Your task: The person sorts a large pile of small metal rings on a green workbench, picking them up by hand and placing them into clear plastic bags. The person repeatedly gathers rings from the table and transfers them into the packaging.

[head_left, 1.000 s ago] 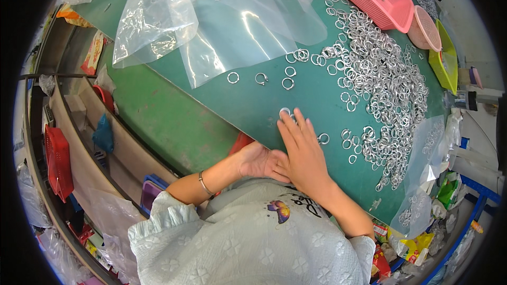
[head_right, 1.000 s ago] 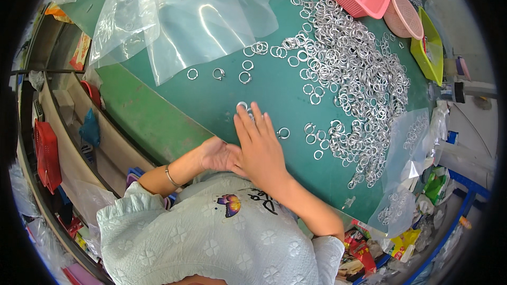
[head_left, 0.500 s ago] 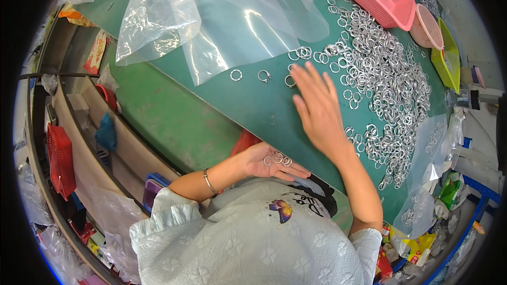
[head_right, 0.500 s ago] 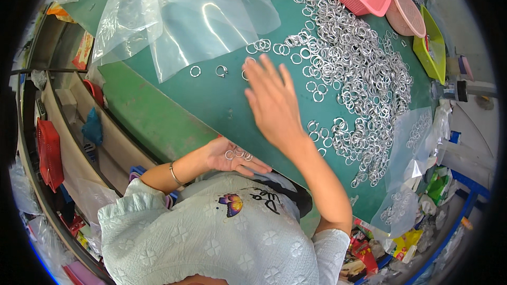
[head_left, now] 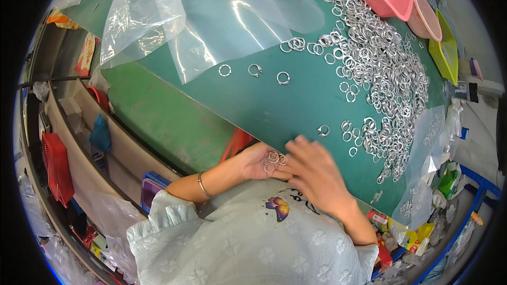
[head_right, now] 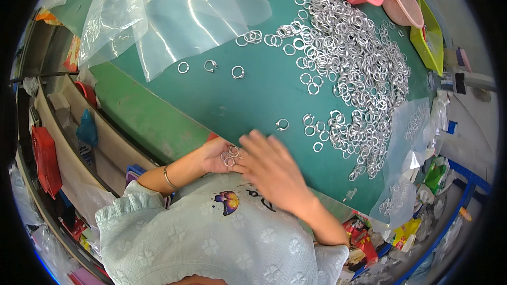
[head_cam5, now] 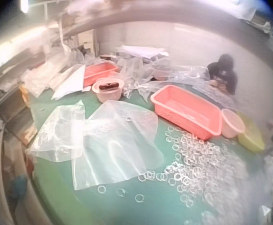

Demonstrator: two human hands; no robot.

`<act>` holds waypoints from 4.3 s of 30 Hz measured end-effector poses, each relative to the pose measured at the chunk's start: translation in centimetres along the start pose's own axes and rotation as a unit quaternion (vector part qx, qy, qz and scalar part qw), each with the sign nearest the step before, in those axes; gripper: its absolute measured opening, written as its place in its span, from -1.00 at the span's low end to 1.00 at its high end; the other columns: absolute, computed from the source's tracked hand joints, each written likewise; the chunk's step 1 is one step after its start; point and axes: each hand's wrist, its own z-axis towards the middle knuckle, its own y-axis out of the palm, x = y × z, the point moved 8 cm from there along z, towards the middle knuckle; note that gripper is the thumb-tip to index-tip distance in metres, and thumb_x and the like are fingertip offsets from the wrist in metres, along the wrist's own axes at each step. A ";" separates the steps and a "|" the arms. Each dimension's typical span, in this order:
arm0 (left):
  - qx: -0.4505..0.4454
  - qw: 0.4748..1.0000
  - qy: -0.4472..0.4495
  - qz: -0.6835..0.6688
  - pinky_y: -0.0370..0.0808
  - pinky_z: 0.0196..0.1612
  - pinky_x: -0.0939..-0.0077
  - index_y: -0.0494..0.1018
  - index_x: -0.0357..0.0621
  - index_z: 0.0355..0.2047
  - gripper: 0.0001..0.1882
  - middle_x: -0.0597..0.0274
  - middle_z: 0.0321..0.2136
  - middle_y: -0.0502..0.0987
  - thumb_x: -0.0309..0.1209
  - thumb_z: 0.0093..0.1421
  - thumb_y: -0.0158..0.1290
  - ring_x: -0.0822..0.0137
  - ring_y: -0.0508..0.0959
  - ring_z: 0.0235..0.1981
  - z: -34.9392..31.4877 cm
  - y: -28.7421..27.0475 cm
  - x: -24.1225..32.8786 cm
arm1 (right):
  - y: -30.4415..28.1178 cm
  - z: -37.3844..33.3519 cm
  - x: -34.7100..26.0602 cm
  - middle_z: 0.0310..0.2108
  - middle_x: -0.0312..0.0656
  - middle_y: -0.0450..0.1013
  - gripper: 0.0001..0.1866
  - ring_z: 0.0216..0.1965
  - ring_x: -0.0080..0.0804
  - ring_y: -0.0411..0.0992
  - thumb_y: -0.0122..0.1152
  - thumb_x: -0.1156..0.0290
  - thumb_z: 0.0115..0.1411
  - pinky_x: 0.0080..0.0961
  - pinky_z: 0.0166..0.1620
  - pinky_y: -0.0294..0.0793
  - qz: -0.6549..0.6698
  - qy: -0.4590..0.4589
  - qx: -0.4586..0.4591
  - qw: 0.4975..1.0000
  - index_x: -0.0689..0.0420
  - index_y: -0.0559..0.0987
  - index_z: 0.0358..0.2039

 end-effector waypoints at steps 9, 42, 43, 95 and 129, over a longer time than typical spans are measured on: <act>0.144 0.989 0.025 -0.010 0.28 -0.61 0.67 0.38 -0.26 -0.41 -0.85 0.16 -0.49 0.46 -0.44 0.25 -0.10 0.48 0.39 -0.58 0.6 -2.5 -1.1 | 0.5 1.7 2.1 0.29 0.13 -0.01 -0.20 0.33 0.07 -0.07 0.25 0.27 0.05 -0.04 0.29 -0.01 -0.124 0.108 0.093 0.982 0.34 0.14 0.23; -0.013 0.996 -0.082 -0.044 0.24 0.22 -0.02 0.18 -0.48 0.12 -0.40 -0.33 0.09 0.29 -0.12 0.37 -0.38 -0.16 0.32 0.14 4.9 1.9 -5.5 | -0.4 -11.2 3.1 0.04 0.00 0.38 -0.59 0.09 -0.05 0.31 0.14 0.42 0.05 -0.04 0.15 0.09 -0.084 0.135 0.374 0.914 0.28 0.49 -0.05; 0.005 0.997 -0.076 -0.030 0.26 0.21 -0.02 0.19 -0.49 0.11 -0.40 -0.33 0.09 0.30 -0.12 0.37 -0.38 -0.16 0.33 0.13 4.8 1.8 -5.5 | -1.8 -10.7 3.5 0.04 0.02 0.38 -0.57 0.10 -0.01 0.31 0.12 0.44 0.05 0.00 0.16 0.08 -0.130 0.211 0.368 0.896 0.30 0.48 -0.04; -0.049 0.997 -0.058 -0.002 0.46 0.06 0.22 0.28 -0.51 0.00 -0.60 -0.15 -0.03 0.43 -0.37 0.30 -0.20 0.03 0.50 -0.02 5.2 1.0 -5.9 | 0.4 -10.0 2.1 -0.13 -0.20 0.45 -0.67 -0.05 -0.20 0.37 0.23 0.55 -0.11 -0.24 -0.02 0.25 -0.058 0.047 0.347 0.935 0.20 0.59 -0.23; 0.013 0.995 -0.098 0.033 0.34 0.18 0.16 0.27 -0.55 0.01 -0.57 -0.31 0.02 0.36 -0.35 0.33 -0.26 -0.03 0.41 0.09 5.0 1.5 -7.0 | 0.4 -11.0 2.8 -0.02 -0.09 0.41 -0.65 0.04 -0.09 0.30 0.28 0.44 -0.06 -0.20 0.04 0.19 -0.078 0.074 0.279 0.954 0.16 0.58 -0.18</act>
